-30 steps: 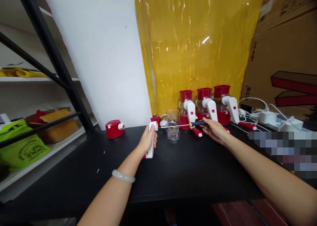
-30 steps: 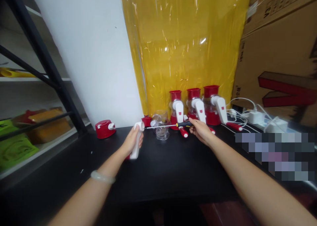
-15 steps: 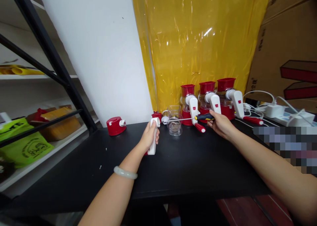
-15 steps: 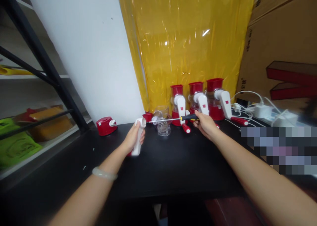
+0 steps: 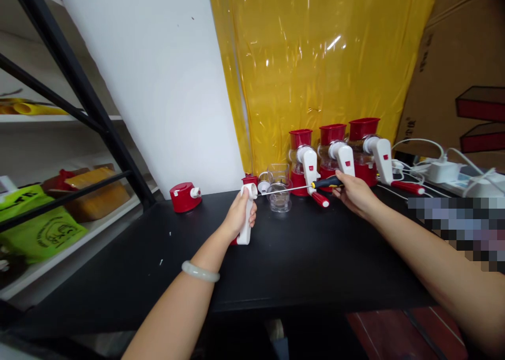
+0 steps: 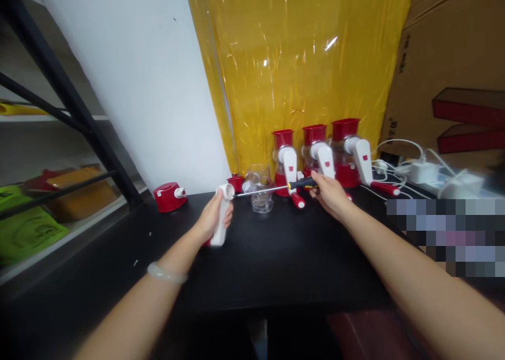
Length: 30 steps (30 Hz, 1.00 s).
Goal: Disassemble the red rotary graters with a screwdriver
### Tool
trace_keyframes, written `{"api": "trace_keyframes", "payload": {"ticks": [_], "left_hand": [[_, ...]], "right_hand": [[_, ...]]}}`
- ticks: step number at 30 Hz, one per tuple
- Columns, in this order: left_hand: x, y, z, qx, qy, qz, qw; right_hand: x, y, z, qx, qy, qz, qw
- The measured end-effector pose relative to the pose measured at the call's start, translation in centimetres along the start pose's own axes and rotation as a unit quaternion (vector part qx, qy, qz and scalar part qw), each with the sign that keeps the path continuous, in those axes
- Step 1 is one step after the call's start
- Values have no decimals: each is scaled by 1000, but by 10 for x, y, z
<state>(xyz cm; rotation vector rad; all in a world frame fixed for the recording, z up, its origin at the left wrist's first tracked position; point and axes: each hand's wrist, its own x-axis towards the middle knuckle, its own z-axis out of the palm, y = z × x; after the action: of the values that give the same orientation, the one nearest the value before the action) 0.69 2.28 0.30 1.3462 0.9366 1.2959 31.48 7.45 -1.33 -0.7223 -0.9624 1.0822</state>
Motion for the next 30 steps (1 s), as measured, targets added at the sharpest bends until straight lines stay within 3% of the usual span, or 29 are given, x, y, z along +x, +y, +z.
{"api": "trace_keyframes", "payload": {"ticks": [13, 30], "left_hand": [[3, -1, -2, 30, 15, 19, 999], [2, 2, 0, -10, 15, 12, 1000]], "right_hand": [[2, -3, -5, -39, -17, -50, 998], [1, -2, -3, -58, -20, -48, 997]]}}
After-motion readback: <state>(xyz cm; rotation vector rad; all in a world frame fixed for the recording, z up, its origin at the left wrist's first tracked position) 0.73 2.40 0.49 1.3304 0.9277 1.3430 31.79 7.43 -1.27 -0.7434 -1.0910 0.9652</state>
